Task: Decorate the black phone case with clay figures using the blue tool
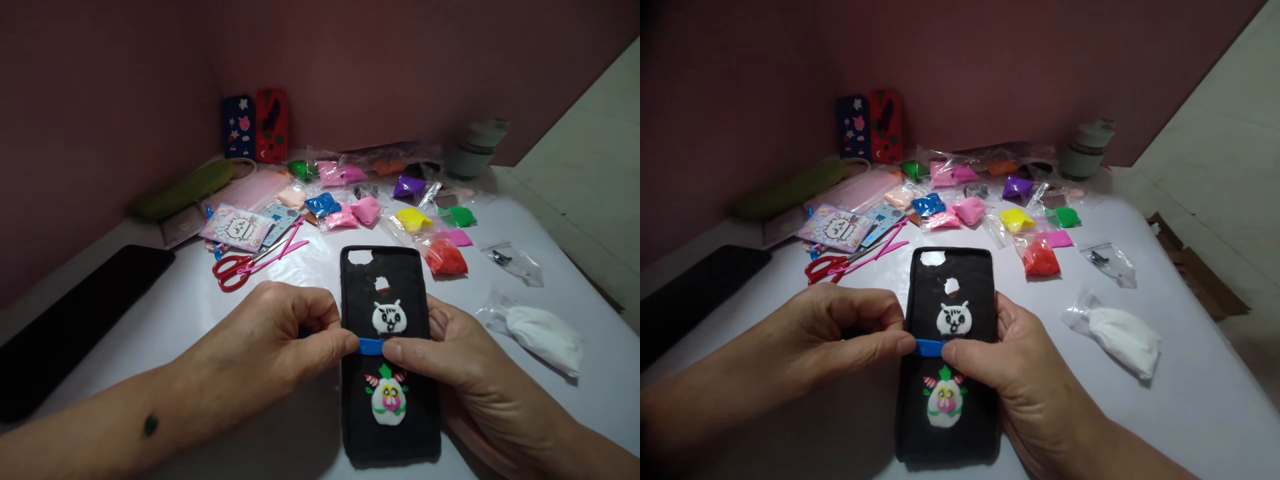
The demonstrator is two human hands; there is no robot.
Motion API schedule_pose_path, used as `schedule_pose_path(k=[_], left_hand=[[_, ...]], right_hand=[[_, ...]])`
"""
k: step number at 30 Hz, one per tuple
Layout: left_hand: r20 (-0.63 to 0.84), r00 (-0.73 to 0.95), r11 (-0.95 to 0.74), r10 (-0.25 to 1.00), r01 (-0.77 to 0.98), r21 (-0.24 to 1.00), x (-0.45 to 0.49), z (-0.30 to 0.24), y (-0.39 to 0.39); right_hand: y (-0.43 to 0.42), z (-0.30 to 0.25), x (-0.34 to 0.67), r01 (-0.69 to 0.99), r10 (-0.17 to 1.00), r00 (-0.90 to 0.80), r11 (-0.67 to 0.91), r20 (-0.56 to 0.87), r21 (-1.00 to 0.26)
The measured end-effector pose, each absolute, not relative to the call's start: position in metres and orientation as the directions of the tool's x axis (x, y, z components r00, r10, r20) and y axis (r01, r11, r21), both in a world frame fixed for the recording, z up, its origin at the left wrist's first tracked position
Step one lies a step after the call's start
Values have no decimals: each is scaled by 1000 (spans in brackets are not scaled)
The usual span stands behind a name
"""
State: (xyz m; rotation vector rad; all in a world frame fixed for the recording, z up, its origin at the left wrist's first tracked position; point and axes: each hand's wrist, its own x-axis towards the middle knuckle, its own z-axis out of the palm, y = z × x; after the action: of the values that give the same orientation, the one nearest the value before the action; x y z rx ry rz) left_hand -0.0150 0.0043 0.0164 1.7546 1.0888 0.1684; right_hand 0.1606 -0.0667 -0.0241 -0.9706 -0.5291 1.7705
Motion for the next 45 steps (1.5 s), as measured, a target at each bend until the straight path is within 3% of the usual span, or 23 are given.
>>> schedule_pose_path(k=[9, 22, 36, 45], left_hand=[[-484, 589, 91, 647, 571, 816, -21, 23, 11], [-443, 591, 36, 674, 573, 819, -23, 21, 11], [-489, 592, 225, 641, 465, 856, -32, 21, 29], [-462, 588, 117, 664, 529, 840, -25, 21, 20]], right_hand=[[-63, -20, 164, -575, 914, -216, -403, -343, -712], [-63, -19, 164, -564, 909, -213, -414, -358, -715], [-61, -20, 165, -589, 916, -180, -392, -358, -707], [-60, -21, 164, -601, 922, -191, -380, -335, -703]])
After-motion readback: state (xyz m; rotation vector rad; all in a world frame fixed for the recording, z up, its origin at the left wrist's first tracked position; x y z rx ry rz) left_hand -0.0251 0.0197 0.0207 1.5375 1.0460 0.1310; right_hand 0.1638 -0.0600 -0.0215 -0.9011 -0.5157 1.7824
